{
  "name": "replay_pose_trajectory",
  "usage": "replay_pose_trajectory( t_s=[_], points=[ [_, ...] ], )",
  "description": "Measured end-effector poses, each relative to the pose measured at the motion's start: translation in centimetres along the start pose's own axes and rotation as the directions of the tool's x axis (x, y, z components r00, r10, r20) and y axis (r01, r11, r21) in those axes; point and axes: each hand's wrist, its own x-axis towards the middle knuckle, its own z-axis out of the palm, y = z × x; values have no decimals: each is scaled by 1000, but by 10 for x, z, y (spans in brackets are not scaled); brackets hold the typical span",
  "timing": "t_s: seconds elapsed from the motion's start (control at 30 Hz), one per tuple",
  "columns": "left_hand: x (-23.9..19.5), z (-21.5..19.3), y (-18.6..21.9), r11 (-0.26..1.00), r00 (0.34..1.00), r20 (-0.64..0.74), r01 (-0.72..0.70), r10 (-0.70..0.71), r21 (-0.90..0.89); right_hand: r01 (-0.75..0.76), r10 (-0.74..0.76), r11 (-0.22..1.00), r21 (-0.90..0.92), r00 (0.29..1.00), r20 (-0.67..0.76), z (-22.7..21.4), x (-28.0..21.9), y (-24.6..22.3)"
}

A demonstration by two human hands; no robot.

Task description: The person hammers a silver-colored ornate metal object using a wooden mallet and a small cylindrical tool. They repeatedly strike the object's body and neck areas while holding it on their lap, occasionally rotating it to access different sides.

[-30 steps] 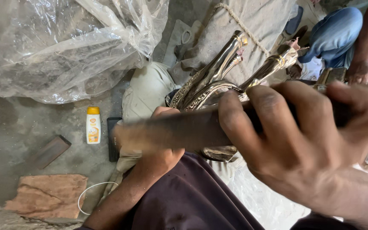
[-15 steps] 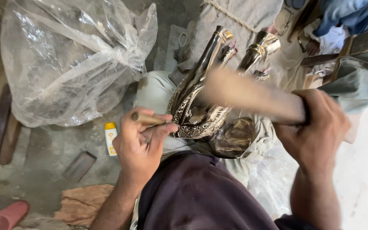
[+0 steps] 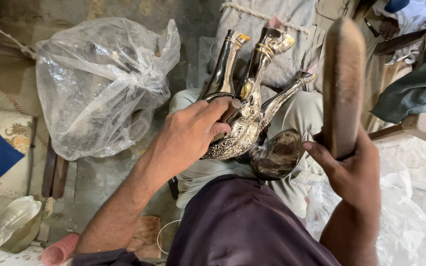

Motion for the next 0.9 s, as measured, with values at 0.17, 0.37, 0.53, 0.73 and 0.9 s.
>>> replay_pose_trajectory(
  t_s=[0.17,0.37,0.53,0.73,0.9],
  points=[
    [1,-1,3,1000,1000,15,16,-16,-11,-151,166,969,196,984,-62,12,0,-29],
    [-3,-4,3,999,999,-4,46,-46,10,344,-280,679,-648,938,204,16,21,-53],
    [-2,-4,2,996,999,34,37,-40,78,128,-20,822,-555,980,197,22,24,-68],
    [-8,-5,3,994,999,33,7,-11,112,121,-105,949,-292,992,69,19,17,-46],
    [-14,-3,-3,994,998,58,-36,30,98,340,-314,765,-547,939,143,23,10,-39]
  ],
)
